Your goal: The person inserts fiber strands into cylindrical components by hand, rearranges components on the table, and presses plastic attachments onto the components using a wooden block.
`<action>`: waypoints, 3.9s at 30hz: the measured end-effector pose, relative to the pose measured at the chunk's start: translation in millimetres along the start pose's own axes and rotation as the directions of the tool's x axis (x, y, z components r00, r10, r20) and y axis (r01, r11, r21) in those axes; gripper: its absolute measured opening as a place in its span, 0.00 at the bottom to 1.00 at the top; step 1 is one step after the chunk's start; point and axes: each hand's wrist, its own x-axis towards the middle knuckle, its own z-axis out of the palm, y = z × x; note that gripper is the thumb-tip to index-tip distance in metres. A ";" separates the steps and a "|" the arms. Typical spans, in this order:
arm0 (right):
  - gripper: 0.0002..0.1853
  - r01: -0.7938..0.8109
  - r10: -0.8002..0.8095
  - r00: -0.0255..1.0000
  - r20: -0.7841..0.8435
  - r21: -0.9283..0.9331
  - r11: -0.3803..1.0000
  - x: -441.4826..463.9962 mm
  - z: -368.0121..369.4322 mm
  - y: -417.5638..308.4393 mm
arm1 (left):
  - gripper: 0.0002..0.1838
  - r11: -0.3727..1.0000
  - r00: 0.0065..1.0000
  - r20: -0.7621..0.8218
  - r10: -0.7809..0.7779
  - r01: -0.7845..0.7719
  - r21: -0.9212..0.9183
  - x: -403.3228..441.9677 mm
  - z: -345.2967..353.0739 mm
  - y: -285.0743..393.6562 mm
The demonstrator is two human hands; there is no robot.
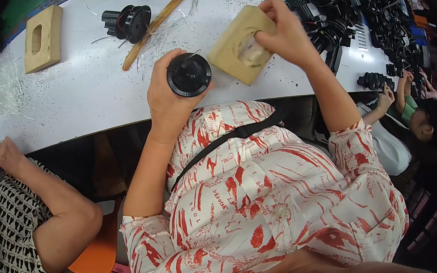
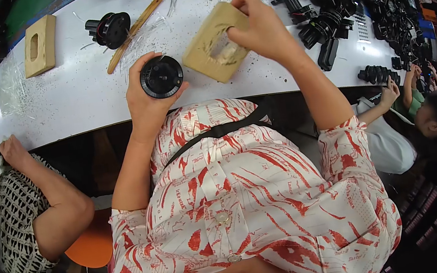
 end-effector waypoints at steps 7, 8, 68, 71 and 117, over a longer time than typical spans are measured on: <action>0.31 0.142 -0.306 0.933 0.188 0.590 0.795 -23.1 -25.4 12.9 | 0.43 0.999 0.999 -0.002 0.046 -0.046 -0.027 6.1 6.5 -4.8; 0.30 0.158 -0.382 0.901 0.206 0.664 0.731 -28.4 -25.3 11.5 | 0.43 0.999 0.999 -0.004 0.044 -0.044 -0.029 7.3 7.3 -4.6; 0.29 0.585 -0.412 0.680 -0.606 0.110 0.804 -33.4 9.5 -35.6 | 0.47 0.997 1.000 -0.009 0.018 -0.019 -0.074 12.7 20.6 -7.0; 0.28 0.522 -0.285 0.782 -0.554 0.332 0.786 -14.0 10.2 -12.1 | 0.45 0.998 1.000 0.009 0.026 -0.026 -0.057 12.3 16.5 -7.0; 0.09 0.651 -0.651 0.759 0.005 -0.040 0.758 -51.1 57.8 -35.4 | 0.54 0.966 0.978 0.071 0.196 -0.205 0.157 -16.5 9.5 36.6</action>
